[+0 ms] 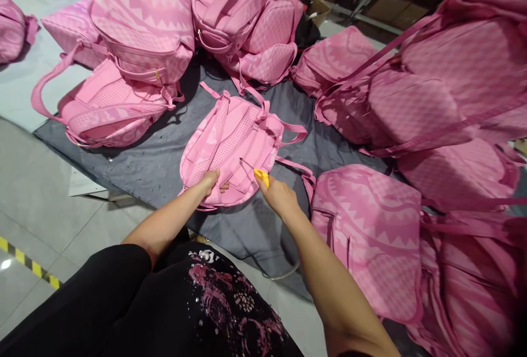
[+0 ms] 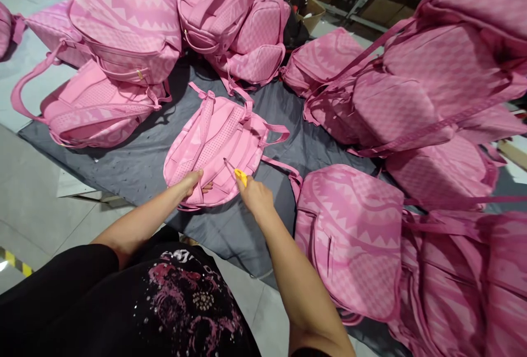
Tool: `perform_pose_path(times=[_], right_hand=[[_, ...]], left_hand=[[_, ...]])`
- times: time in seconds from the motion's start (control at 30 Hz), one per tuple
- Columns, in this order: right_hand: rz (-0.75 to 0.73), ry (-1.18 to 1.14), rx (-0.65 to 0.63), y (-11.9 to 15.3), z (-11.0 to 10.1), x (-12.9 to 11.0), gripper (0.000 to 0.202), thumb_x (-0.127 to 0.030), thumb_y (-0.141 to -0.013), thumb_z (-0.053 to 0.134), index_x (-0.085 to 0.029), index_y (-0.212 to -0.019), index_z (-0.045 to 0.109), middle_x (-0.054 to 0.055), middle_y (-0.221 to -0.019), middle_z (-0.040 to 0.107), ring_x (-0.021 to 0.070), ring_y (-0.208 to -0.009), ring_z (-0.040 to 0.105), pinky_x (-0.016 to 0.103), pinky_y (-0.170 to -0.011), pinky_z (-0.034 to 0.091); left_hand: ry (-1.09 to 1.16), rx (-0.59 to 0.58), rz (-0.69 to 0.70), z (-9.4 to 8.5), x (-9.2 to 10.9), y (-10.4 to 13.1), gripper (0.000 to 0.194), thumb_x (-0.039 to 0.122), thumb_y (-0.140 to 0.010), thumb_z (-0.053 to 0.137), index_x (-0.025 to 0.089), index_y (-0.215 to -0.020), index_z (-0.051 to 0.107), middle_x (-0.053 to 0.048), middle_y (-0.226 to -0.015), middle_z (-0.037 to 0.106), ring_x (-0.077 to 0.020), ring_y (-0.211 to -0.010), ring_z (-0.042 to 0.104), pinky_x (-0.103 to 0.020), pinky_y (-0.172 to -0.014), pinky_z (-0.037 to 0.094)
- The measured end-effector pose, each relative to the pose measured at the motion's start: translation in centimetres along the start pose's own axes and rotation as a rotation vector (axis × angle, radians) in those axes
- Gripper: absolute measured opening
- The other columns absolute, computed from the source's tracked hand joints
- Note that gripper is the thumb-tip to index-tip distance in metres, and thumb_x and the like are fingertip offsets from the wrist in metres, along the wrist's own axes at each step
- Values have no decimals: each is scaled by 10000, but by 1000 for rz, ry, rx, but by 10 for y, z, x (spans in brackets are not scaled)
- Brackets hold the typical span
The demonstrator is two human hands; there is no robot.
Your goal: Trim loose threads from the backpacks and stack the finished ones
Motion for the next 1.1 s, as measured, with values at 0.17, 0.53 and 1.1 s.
perform_pose_path(times=[0.17, 0.53, 1.1], right_hand=[[-67, 213, 64, -17, -14, -14, 585, -558, -1011, 242, -112, -1238, 545, 214, -1069, 683, 260, -1020, 673, 313, -830, 491], [-156, 535, 124, -38, -47, -34, 522, -516, -1014, 309, -109, -1165, 600, 183, -993, 707, 311, -957, 694, 354, -772, 523], [-147, 617, 29, -52, -52, -62, 501, -513, -1008, 335, -115, -1149, 606, 174, -977, 714, 306, -935, 702, 373, -766, 539]], left_hand=[[-22, 45, 28, 4, 0, 4, 540, 497, -990, 299, 72, -1120, 606, -188, -911, 727, -209, -700, 704, -298, -618, 560], [15, 84, 101, 7, -3, 9, 436, 435, -987, 336, 113, -1240, 484, -127, -787, 695, -181, -556, 636, -329, -592, 538], [16, 115, 115, 9, -7, 1, 398, 424, -974, 404, 147, -1233, 528, -81, -811, 681, -180, -547, 642, -292, -594, 481]])
Point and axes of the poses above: each hand's wrist, its own y-axis away from the middle knuckle, its own z-axis out of the palm, x = y × z, the point moved 3 cm from there along -y, towards the middle knuckle
